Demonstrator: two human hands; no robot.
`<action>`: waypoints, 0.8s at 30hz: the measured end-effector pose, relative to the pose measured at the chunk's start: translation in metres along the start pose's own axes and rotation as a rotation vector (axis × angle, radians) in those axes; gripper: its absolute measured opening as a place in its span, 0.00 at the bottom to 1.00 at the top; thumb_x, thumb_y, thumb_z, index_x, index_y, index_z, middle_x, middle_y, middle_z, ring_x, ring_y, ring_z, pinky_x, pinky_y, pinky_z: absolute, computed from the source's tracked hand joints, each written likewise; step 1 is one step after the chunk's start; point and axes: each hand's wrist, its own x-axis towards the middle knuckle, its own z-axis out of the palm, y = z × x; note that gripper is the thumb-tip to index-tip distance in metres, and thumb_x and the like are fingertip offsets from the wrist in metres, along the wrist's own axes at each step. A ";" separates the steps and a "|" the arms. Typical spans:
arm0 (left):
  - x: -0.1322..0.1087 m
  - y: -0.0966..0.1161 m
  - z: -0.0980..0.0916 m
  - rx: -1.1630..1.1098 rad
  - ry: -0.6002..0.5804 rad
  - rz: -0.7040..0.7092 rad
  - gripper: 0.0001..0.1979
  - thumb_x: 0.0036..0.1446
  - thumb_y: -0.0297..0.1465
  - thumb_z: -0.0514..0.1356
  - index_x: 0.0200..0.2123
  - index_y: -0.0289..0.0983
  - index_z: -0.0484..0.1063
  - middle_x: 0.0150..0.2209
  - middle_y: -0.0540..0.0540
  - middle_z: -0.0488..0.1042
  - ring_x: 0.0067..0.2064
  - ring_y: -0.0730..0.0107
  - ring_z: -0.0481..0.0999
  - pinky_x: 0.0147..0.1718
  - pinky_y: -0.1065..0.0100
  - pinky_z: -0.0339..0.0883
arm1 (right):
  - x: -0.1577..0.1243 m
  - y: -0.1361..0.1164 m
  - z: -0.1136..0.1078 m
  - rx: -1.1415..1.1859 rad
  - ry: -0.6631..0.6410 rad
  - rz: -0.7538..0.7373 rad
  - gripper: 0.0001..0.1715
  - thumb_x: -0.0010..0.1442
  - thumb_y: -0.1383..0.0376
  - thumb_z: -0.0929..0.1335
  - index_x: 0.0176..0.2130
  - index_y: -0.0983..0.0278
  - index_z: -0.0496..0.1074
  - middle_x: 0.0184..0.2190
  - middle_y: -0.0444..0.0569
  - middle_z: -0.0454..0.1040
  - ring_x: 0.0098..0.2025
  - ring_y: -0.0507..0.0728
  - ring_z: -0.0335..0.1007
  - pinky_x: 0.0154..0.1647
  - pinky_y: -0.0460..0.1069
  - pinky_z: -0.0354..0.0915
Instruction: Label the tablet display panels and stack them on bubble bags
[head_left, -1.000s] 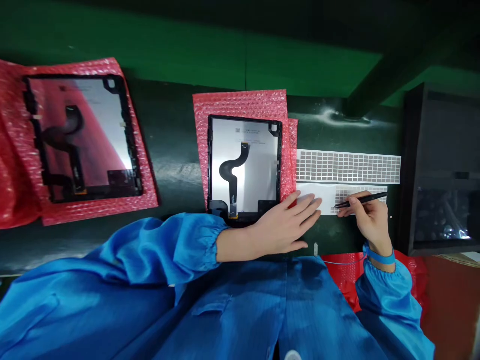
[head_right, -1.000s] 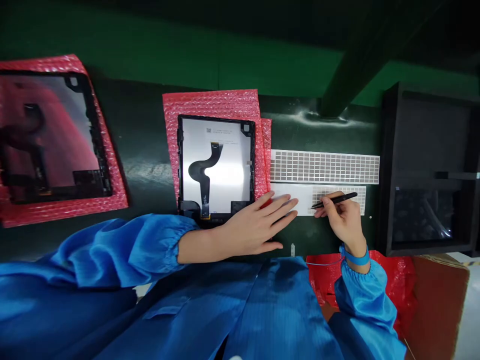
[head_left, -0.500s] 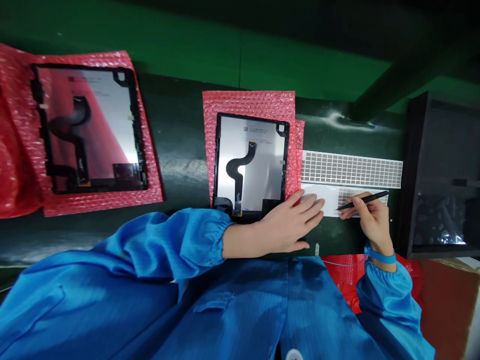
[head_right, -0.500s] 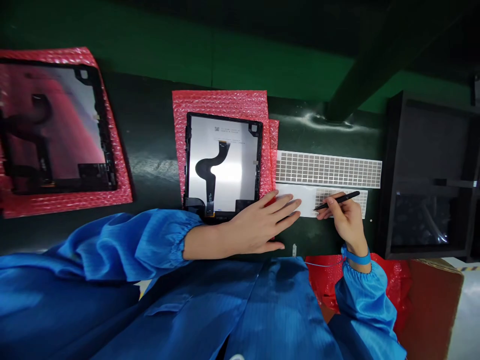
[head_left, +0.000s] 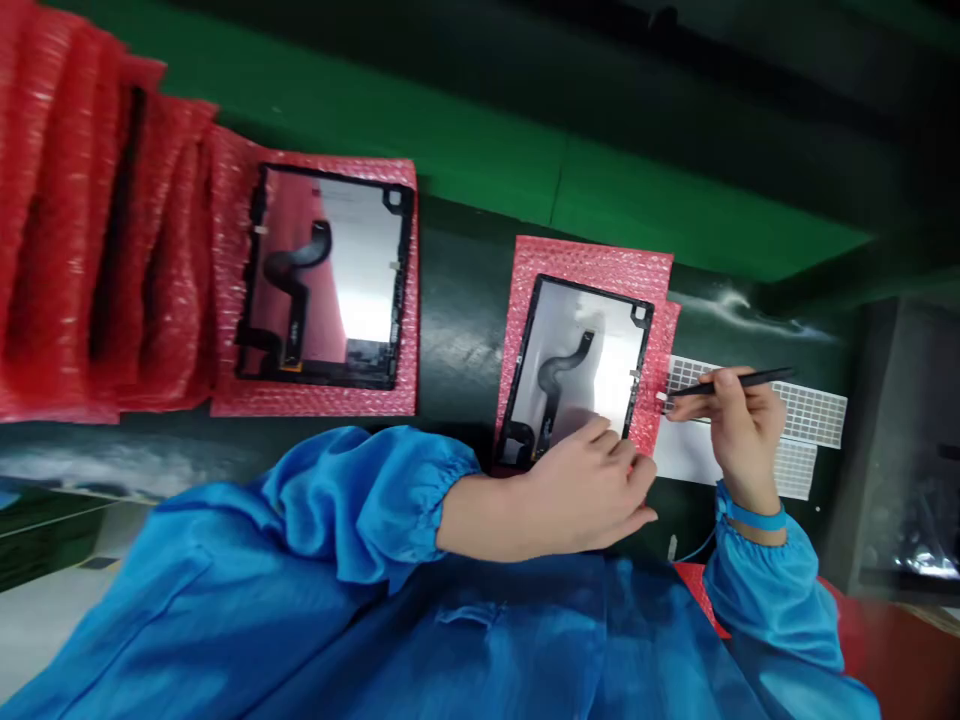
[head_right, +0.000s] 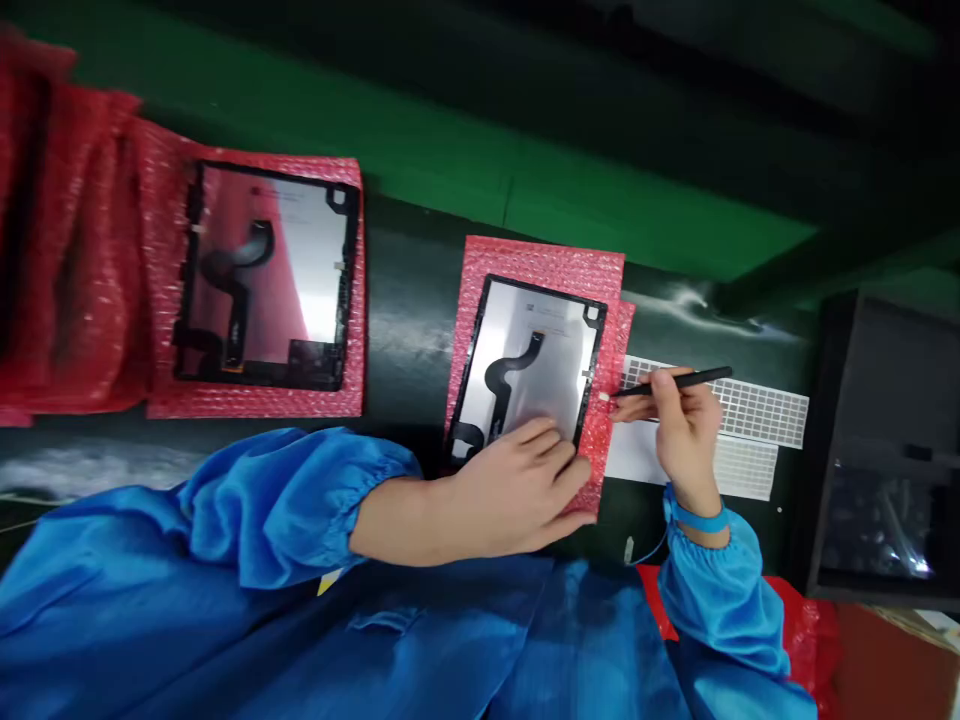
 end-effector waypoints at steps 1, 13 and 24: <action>-0.005 -0.007 -0.004 0.035 -0.037 -0.057 0.26 0.72 0.50 0.57 0.48 0.30 0.78 0.31 0.42 0.79 0.32 0.55 0.79 0.47 0.54 0.70 | 0.007 -0.003 0.017 0.002 -0.030 -0.004 0.21 0.68 0.47 0.74 0.39 0.61 0.76 0.24 0.45 0.82 0.23 0.57 0.82 0.25 0.49 0.79; -0.034 -0.070 -0.001 0.045 -0.252 -0.180 0.53 0.63 0.59 0.64 0.74 0.21 0.60 0.34 0.36 0.86 0.40 0.47 0.85 0.71 0.42 0.49 | 0.042 -0.003 0.140 -0.123 -0.208 0.107 0.25 0.68 0.42 0.71 0.40 0.61 0.76 0.28 0.46 0.84 0.26 0.56 0.84 0.28 0.49 0.80; -0.027 -0.076 -0.007 -0.040 -0.209 -0.170 0.45 0.61 0.56 0.69 0.66 0.24 0.71 0.27 0.42 0.84 0.28 0.54 0.81 0.62 0.47 0.62 | 0.043 -0.001 0.141 -0.177 -0.188 0.104 0.21 0.70 0.45 0.72 0.41 0.60 0.78 0.30 0.48 0.85 0.27 0.57 0.85 0.26 0.48 0.80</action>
